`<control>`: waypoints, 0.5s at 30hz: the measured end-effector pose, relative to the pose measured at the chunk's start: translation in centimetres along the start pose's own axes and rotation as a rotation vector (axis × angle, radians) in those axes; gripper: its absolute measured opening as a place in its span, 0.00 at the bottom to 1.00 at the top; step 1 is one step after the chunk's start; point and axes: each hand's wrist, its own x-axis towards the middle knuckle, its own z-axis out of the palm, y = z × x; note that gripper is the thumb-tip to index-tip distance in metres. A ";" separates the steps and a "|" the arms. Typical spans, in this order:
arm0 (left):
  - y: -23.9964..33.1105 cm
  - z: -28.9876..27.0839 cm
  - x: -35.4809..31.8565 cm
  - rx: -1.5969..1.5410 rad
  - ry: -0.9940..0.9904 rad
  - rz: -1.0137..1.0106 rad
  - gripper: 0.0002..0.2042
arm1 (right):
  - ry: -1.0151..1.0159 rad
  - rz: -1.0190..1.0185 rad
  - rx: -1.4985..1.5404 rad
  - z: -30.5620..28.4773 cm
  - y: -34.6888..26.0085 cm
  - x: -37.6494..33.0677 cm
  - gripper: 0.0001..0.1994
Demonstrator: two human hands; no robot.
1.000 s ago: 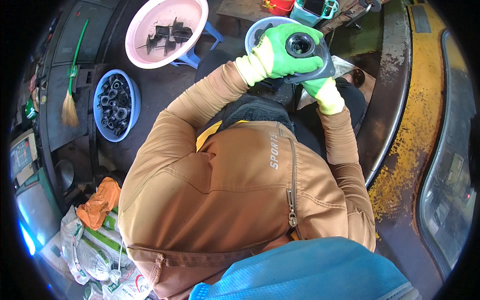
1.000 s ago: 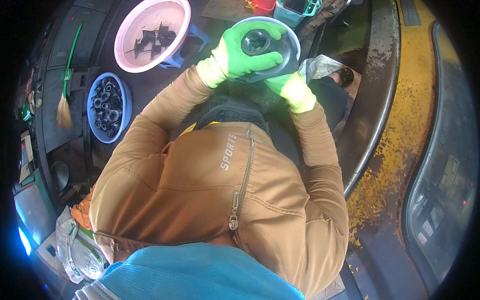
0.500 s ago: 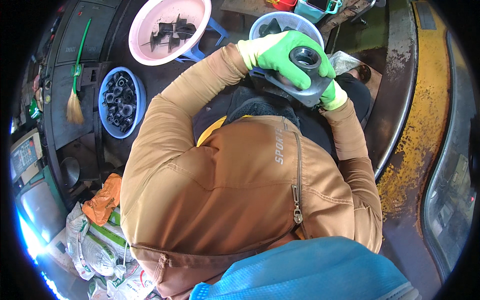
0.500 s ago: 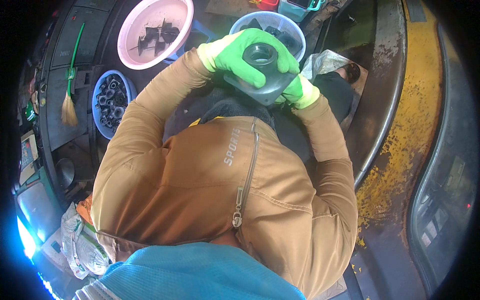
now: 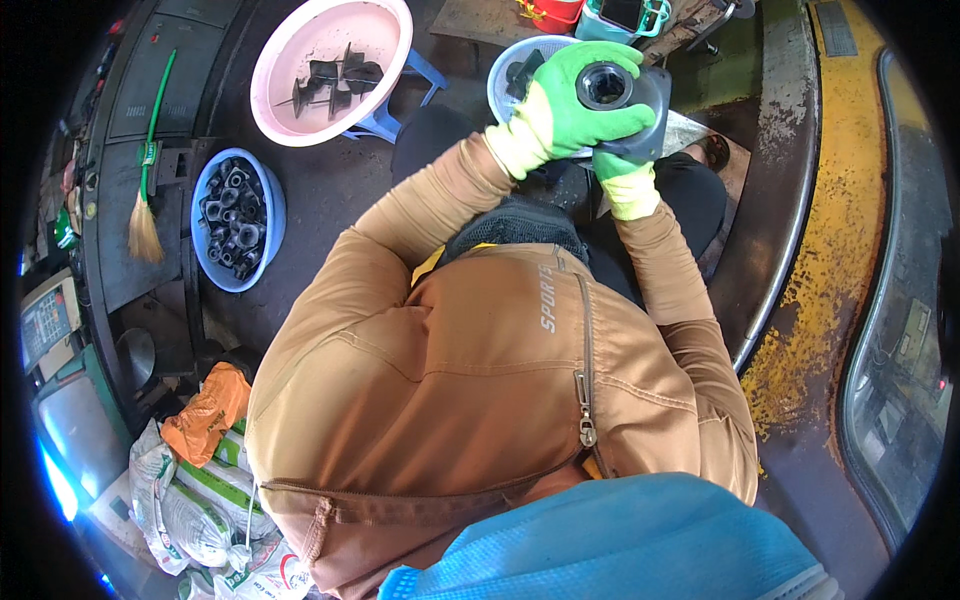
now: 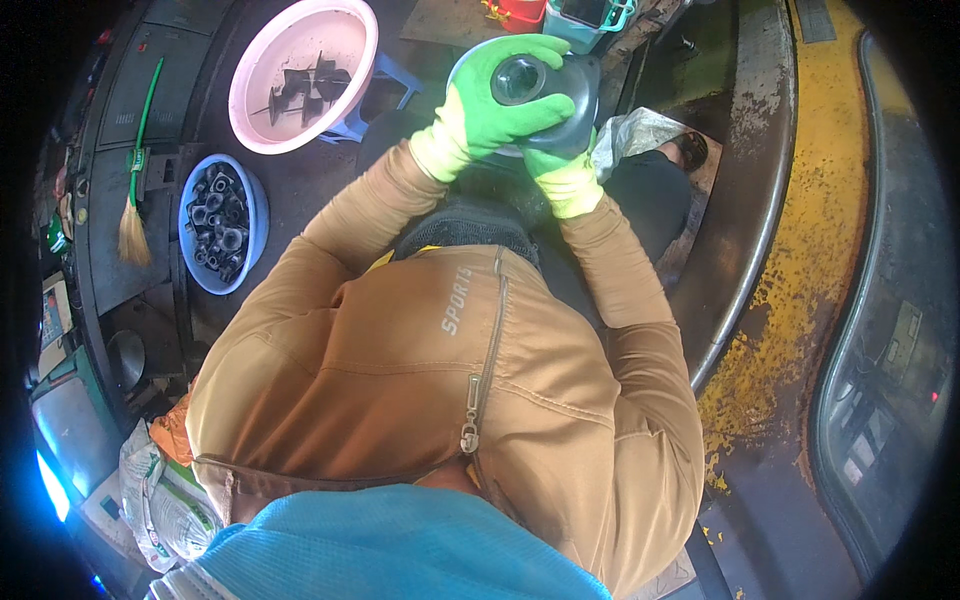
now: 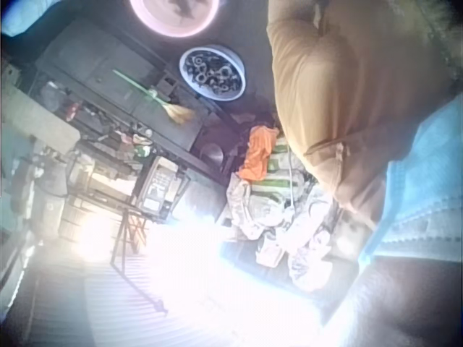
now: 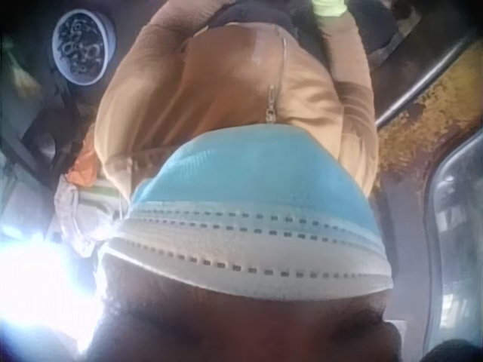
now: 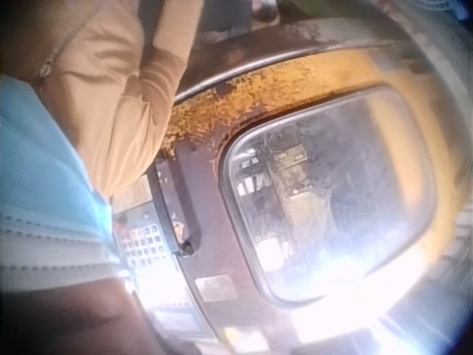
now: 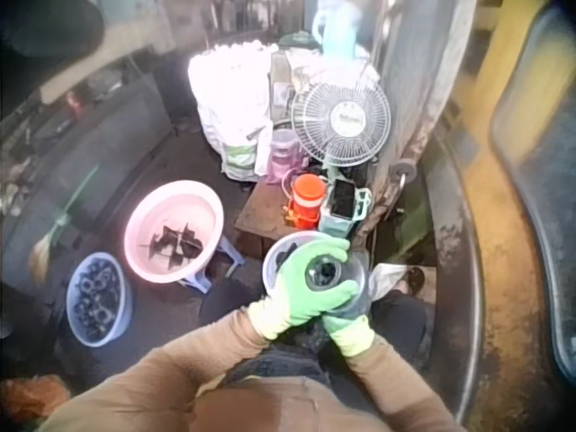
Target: The person repeatedly picks up small black metal parts from a pink basin, grinds them against a rotating grinding wheel, and places them into a white bucket. The process is repeated for multiple parts.
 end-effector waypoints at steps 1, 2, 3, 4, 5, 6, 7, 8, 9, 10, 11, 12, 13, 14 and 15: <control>0.0 0.7 -0.6 0.014 0.043 -0.027 0.20 | 0.052 0.031 0.063 0.2 0.2 -0.3 0.25; 0.1 1.1 -1.0 0.018 0.111 -0.032 0.21 | 0.074 0.039 0.113 0.3 0.3 -0.6 0.24; 0.3 1.7 -1.3 0.022 0.150 -0.031 0.21 | 0.101 0.042 0.165 0.5 0.4 -0.9 0.23; 0.7 2.0 -1.4 0.022 0.153 -0.047 0.21 | 0.094 0.075 0.198 0.4 0.5 -1.0 0.23; 1.1 2.1 -1.5 0.026 0.170 -0.032 0.21 | 0.101 0.120 0.241 0.3 0.4 -1.1 0.23; 1.6 2.2 -1.4 0.046 0.169 -0.014 0.21 | 0.109 0.200 0.271 0.1 0.2 -1.0 0.23; 1.9 2.0 -1.3 0.086 0.167 0.024 0.21 | 0.073 0.193 0.277 -0.1 0.0 -0.8 0.23; 2.2 1.7 -1.2 0.073 0.148 0.016 0.21 | 0.047 0.122 0.229 -0.2 -0.4 -0.7 0.23; 2.4 1.3 -1.0 0.077 0.112 0.001 0.20 | 0.002 0.063 0.145 -0.6 -0.9 -0.5 0.24; 2.5 0.9 -1.0 0.083 0.079 -0.005 0.20 | -0.054 -0.003 0.058 -0.9 -1.4 -0.4 0.24; 2.5 0.5 -0.8 0.057 0.027 -0.060 0.20 | -0.099 -0.124 -0.138 -1.2 -1.9 0.2 0.24; 2.5 0.0 -0.7 0.035 -0.013 -0.070 0.20 | -0.150 -0.127 -0.165 -1.5 -2.4 0.4 0.24; 2.5 -0.4 -0.6 0.014 -0.047 -0.072 0.20 | -0.201 -0.131 -0.191 -1.8 -3.0 0.5 0.24; 2.5 -0.7 -0.4 0.003 -0.087 -0.069 0.20 | -0.242 -0.133 -0.204 -2.1 -3.6 0.6 0.24; 2.6 -1.1 -0.3 -0.008 -0.126 -0.066 0.20 | -0.201 -0.074 -0.087 -2.1 -4.1 0.4 0.21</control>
